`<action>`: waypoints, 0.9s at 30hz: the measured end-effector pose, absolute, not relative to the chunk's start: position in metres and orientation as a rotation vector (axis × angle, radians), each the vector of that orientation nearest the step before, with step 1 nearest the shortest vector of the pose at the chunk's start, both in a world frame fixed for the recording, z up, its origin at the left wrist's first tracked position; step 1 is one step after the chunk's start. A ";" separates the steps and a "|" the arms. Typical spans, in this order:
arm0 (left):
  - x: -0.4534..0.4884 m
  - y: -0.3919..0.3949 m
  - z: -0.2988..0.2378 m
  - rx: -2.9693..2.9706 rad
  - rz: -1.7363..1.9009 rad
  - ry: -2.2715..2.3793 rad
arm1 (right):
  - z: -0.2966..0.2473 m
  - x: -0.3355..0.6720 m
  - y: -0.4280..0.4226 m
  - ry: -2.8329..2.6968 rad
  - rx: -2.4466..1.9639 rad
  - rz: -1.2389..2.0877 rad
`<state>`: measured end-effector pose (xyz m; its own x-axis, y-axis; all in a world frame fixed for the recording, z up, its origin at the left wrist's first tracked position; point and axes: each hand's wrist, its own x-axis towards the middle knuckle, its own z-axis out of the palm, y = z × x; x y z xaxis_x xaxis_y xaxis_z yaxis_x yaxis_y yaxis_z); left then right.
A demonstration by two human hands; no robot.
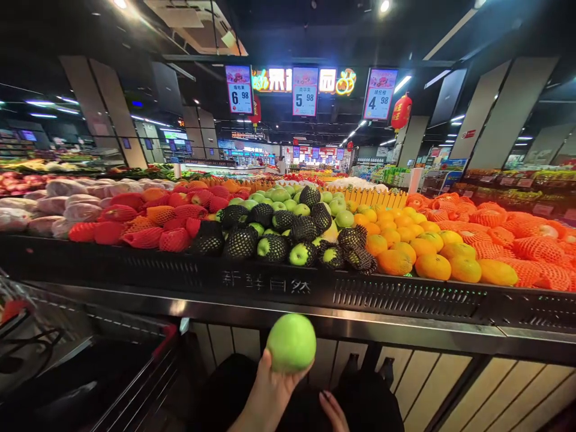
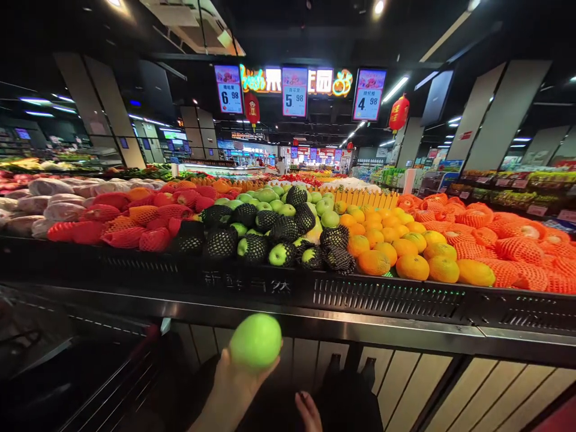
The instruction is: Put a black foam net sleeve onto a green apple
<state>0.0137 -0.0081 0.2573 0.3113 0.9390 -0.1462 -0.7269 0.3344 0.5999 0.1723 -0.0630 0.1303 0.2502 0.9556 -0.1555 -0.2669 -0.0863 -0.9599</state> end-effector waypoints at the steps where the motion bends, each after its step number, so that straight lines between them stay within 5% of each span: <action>1: 0.005 -0.013 0.241 0.458 1.134 0.509 | 0.133 0.177 -0.060 -0.724 -1.238 1.200; 9: -0.002 -0.037 0.249 0.533 0.868 0.464 | 0.246 0.189 -0.123 -1.177 -0.875 1.426; 18: 0.011 -0.061 0.229 0.412 0.603 0.351 | 0.294 0.141 -0.130 -2.042 -1.446 0.817; 27: 0.006 -0.075 0.233 0.424 0.615 0.360 | 0.282 0.128 -0.126 -1.499 -1.249 0.023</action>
